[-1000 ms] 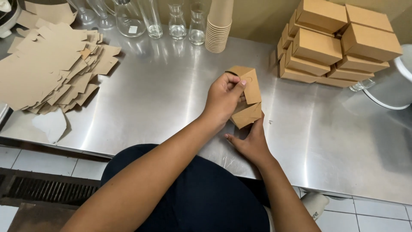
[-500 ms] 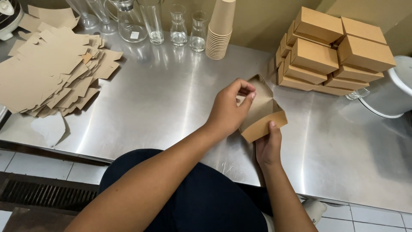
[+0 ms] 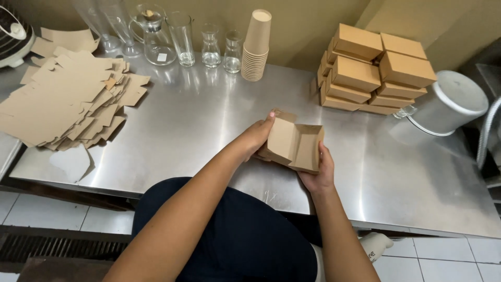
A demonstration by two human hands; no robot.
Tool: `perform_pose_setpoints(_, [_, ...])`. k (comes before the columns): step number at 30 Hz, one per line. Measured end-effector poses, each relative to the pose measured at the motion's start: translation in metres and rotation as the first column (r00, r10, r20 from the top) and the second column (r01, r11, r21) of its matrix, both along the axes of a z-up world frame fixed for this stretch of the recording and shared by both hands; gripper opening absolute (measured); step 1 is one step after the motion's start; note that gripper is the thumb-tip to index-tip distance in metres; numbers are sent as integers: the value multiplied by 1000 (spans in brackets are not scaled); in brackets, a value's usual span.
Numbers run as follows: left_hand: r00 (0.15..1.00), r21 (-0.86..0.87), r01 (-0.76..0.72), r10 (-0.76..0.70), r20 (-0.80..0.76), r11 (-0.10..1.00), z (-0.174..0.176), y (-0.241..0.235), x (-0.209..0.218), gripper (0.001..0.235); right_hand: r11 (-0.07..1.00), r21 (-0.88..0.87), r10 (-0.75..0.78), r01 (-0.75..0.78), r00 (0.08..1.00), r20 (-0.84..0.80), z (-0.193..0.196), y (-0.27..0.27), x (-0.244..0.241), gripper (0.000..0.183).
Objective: The person assembles a flat cardboard box by folding and tucking its flaps into place, then places the finished box on a stack. The person then picks up another flat cardboard piece and begins folding it.
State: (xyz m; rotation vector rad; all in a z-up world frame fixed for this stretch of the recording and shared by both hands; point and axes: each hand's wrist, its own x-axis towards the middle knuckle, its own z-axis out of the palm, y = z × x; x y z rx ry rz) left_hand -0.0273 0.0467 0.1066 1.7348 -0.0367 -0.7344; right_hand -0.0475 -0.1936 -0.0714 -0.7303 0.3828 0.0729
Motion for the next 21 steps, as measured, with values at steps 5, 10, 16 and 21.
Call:
perform_pose_setpoints(5, [979,-35,25,-17,204,999,2,33,-47,98,969,-247,36,-18,997,69,15,11,-48,61])
perform_pose_setpoints(10, [956,-293,94,-4,294,952,12,58,-132,99,892,-453,62,10,987,145,55,36,-137,73])
perform_pose_setpoints(16, [984,-521,33,65,168,853,9,58,-216,105,805,-593,175,-30,967,188,126,78,-215,79])
perform_pose_setpoints(21, [937,-618,79,153,314,782,-11,55,-249,91,560,-826,266,60,931,249,146,99,-245,77])
